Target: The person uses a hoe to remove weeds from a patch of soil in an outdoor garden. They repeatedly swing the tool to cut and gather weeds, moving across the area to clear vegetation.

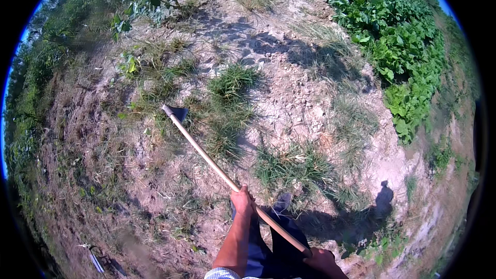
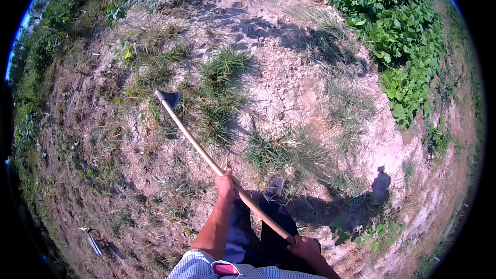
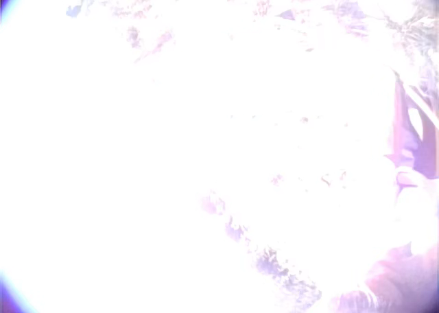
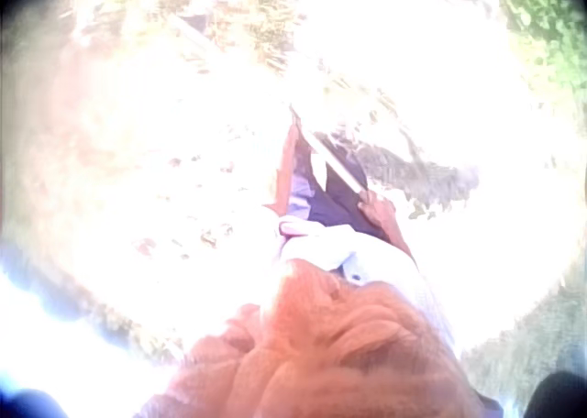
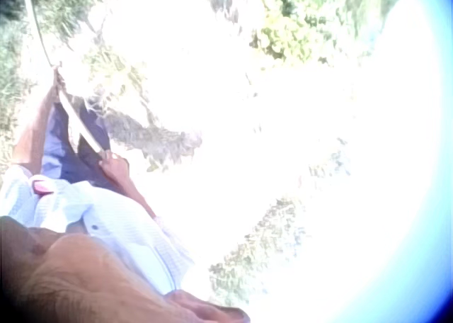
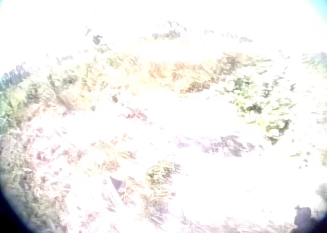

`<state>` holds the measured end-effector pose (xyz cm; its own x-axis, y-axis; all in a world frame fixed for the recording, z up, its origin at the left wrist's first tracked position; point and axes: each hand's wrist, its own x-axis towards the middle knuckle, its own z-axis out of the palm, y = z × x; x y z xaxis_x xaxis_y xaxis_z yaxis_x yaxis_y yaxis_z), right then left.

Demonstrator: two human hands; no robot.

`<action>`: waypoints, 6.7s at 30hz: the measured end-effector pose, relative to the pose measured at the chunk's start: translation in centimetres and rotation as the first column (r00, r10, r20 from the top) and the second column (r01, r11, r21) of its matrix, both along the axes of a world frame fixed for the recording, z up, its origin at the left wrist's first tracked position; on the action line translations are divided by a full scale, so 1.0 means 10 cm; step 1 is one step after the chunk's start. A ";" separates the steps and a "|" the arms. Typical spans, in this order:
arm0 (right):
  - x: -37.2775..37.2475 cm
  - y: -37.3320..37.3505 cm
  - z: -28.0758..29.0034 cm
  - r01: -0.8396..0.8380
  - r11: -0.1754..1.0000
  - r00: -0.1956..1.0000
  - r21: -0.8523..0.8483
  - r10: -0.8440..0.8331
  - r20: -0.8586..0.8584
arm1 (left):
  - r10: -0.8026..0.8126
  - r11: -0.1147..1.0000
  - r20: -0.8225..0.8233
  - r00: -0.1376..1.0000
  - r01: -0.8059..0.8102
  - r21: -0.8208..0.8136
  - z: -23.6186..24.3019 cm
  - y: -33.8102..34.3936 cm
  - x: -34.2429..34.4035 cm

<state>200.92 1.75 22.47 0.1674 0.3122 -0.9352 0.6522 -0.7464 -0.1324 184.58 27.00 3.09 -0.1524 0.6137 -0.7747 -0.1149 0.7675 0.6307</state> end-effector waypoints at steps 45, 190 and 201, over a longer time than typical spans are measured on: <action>0.27 -0.36 0.11 -0.027 0.999 0.998 -0.039 0.029 0.048 | 0.012 0.999 0.114 0.993 -0.006 -0.053 -0.06 -0.40 0.29; -0.01 0.71 0.28 0.138 0.984 0.987 -0.110 -0.127 0.103 | -0.096 0.921 0.160 0.982 0.149 -0.360 -0.11 1.16 0.70; -0.13 1.35 -0.03 0.105 0.992 0.993 -0.076 -0.108 -0.039 | -0.163 0.980 0.091 0.982 0.171 -0.098 0.00 2.06 0.43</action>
